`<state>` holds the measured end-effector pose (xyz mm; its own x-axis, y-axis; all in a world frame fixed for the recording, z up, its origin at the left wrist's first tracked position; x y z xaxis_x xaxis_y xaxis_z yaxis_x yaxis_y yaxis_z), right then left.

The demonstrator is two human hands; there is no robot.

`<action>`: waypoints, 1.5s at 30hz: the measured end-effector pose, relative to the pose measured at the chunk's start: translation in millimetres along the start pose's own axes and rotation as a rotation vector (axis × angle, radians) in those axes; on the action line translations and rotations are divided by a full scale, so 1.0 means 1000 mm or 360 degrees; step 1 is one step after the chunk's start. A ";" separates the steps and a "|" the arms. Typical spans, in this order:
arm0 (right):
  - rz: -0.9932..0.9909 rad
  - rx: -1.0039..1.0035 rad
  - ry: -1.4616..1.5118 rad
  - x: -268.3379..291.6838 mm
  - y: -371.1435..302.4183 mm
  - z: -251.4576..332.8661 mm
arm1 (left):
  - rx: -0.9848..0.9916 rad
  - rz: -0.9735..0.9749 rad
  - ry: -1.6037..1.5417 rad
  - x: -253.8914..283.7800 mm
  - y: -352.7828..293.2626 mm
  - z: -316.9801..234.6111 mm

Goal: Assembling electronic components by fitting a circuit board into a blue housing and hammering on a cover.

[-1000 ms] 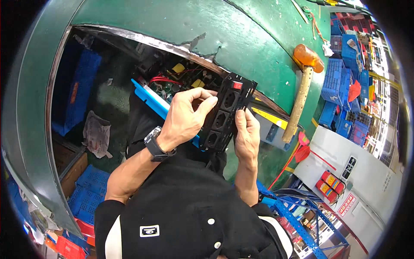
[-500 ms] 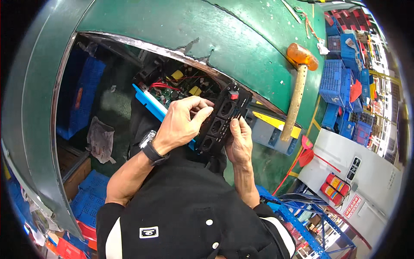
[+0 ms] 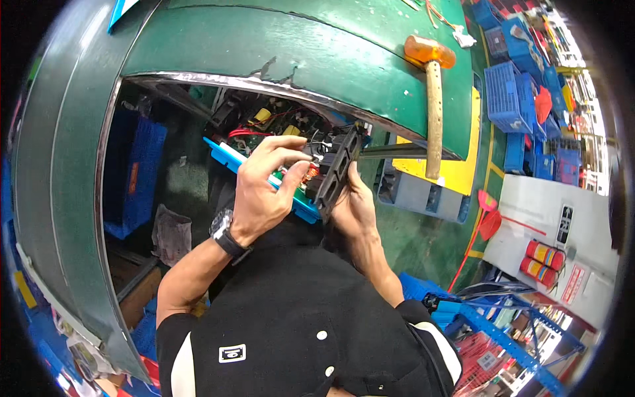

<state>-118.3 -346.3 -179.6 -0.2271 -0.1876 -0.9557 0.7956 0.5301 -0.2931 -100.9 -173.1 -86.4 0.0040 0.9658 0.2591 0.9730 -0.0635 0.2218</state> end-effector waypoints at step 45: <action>-0.0058 -0.0071 0.0004 0.034 -0.008 0.005 | -0.0710 0.0295 0.0329 -0.043 -0.024 -0.018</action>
<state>-129.3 -360.6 -209.5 -0.2570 -0.2053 -0.9443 0.7610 0.5593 -0.3287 -128.3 -217.6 -85.8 0.0771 0.8613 0.5022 0.7671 -0.3730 0.5219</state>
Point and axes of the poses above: each hand's wrist, its own y-axis towards the middle knuckle, its own x-axis out of the back of the hand, z = x × y, the point moved 5 cm from there along y, towards the middle knuckle, and after that the axes turned 5 degrees about -x, right-handed, at the moved point
